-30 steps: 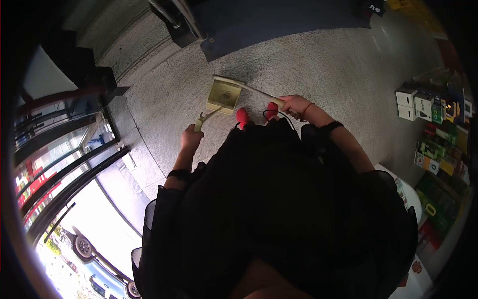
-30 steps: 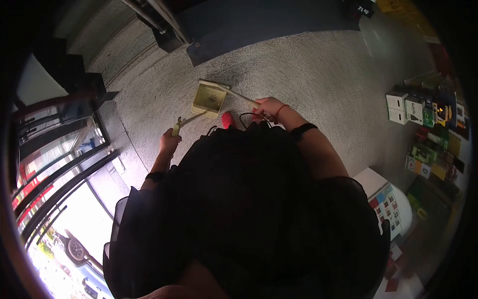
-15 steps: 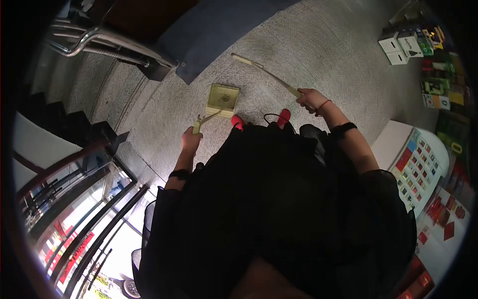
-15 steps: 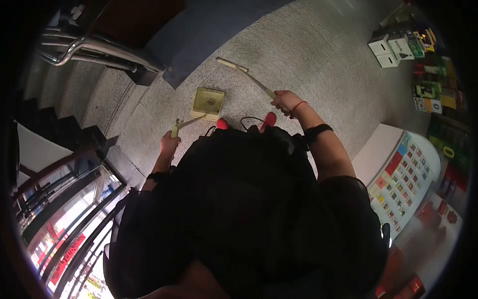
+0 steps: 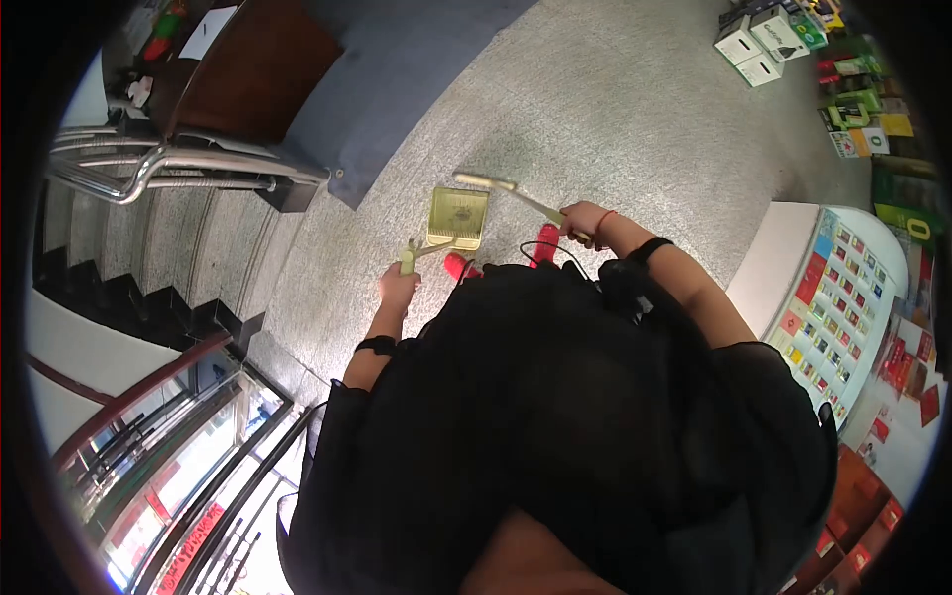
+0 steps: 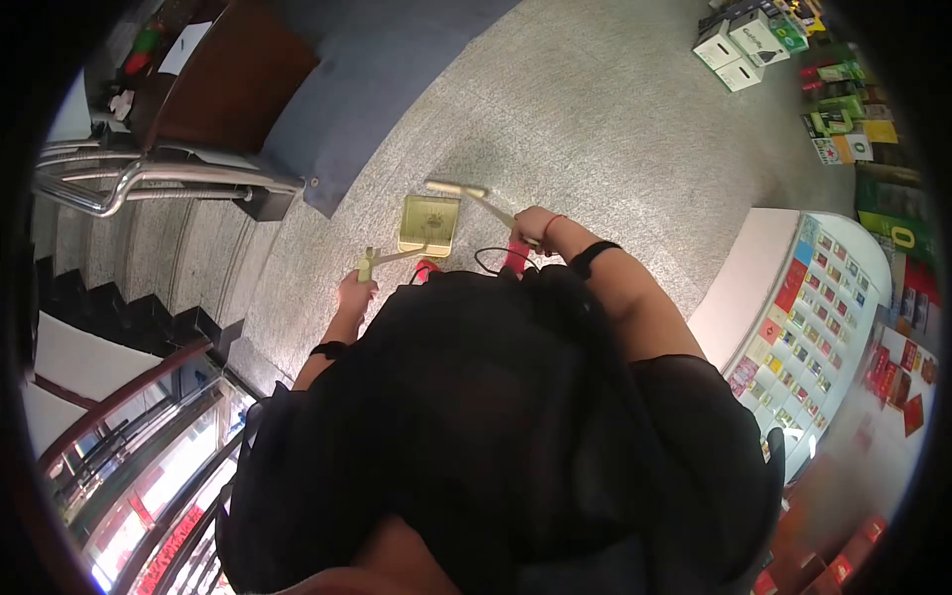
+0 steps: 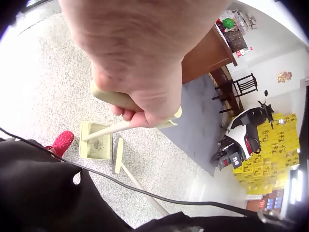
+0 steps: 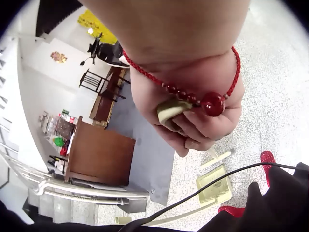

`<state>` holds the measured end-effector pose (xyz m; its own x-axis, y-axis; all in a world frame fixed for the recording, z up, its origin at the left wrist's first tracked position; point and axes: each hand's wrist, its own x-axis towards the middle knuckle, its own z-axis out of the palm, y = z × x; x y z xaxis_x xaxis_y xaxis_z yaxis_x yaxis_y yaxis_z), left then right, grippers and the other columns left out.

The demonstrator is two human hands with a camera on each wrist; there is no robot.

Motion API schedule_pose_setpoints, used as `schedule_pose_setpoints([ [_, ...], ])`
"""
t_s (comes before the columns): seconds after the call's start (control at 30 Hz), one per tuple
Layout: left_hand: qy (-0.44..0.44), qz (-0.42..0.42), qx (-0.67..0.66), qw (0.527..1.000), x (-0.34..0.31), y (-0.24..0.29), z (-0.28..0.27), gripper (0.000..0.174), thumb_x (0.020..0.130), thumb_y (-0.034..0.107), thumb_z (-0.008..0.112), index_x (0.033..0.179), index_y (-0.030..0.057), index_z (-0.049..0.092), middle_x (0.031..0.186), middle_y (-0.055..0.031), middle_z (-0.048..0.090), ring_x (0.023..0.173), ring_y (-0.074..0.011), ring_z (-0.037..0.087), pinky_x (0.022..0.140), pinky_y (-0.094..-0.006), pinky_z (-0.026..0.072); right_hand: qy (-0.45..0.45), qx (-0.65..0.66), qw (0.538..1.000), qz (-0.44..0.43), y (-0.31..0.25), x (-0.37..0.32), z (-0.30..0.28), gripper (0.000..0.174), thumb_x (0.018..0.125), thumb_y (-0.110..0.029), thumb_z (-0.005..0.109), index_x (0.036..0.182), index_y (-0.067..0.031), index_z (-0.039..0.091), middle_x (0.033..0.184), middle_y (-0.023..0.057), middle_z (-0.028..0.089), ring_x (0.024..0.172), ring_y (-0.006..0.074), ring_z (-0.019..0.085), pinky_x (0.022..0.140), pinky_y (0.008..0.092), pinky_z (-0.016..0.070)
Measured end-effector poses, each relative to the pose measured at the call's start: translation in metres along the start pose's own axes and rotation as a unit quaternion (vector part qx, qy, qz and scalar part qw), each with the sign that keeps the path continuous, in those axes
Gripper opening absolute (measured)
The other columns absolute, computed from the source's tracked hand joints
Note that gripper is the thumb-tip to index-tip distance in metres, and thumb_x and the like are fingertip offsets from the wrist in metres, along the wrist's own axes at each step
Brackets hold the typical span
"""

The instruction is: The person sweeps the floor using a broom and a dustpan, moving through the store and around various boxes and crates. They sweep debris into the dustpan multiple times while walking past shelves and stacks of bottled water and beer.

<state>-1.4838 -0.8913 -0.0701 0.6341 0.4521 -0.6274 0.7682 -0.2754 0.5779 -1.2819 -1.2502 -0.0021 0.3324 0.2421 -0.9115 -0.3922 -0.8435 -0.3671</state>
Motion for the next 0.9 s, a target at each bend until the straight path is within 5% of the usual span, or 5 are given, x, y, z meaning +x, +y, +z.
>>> schedule_pose_setpoints([
  [0.07,-0.003,-0.002,-0.044,0.999,-0.005,0.012,0.010,0.027,0.057,0.012,0.061,0.083,0.0027,0.058,0.065,-0.0104,0.057,0.060,-0.0203,0.055,0.056,-0.0331,0.0436,-0.039,0.111,0.993,-0.013,0.022,0.008,-0.018,0.039,0.068,-0.010,0.060,0.106,-0.0049,0.058,0.054,0.0034,0.047,0.036,0.0112,0.038,0.032,0.0259,0.0287],
  [0.1,0.000,-0.001,-0.034,0.999,-0.005,0.012,0.014,0.028,0.057,0.012,0.061,0.083,0.0027,0.059,0.065,-0.0108,0.057,0.060,-0.0209,0.055,0.056,-0.0337,0.0438,-0.028,0.152,0.987,-0.048,0.017,-0.014,-0.023,0.009,0.065,-0.011,0.060,0.062,-0.0041,0.055,0.049,0.0043,0.045,0.034,0.0133,0.040,0.030,0.0277,0.0305],
  [0.13,0.003,-0.002,-0.023,1.000,-0.002,0.012,0.016,0.028,0.057,0.012,0.061,0.084,0.0027,0.059,0.066,-0.0112,0.057,0.060,-0.0214,0.055,0.056,-0.0342,0.0440,-0.028,0.153,0.987,-0.048,0.012,-0.029,-0.030,0.009,0.065,-0.011,0.060,0.062,-0.0041,0.055,0.049,0.0043,0.045,0.034,0.0133,0.040,0.030,0.0277,0.0305],
  [0.57,0.002,0.007,-0.009,1.000,0.006,0.057,0.042,0.023,0.058,0.012,0.062,0.079,0.0038,0.059,0.064,-0.0081,0.057,0.057,-0.0180,0.054,0.055,-0.0318,0.0435,0.124,0.152,0.979,-0.059,0.035,-0.018,-0.104,0.017,0.074,-0.013,0.061,0.085,-0.0009,0.056,0.057,0.0072,0.049,0.038,0.0176,0.047,0.031,0.0341,0.0367],
  [0.9,-0.053,0.027,0.007,0.998,0.013,0.102,0.084,0.022,0.060,0.009,0.061,0.081,0.0026,0.059,0.062,-0.0061,0.055,0.055,-0.0158,0.052,0.052,-0.0299,0.0418,0.017,0.073,0.997,-0.019,0.081,-0.008,-0.110,0.026,0.071,-0.012,0.061,0.096,-0.0042,0.057,0.057,0.0069,0.049,0.038,0.0176,0.044,0.032,0.0321,0.0337],
])
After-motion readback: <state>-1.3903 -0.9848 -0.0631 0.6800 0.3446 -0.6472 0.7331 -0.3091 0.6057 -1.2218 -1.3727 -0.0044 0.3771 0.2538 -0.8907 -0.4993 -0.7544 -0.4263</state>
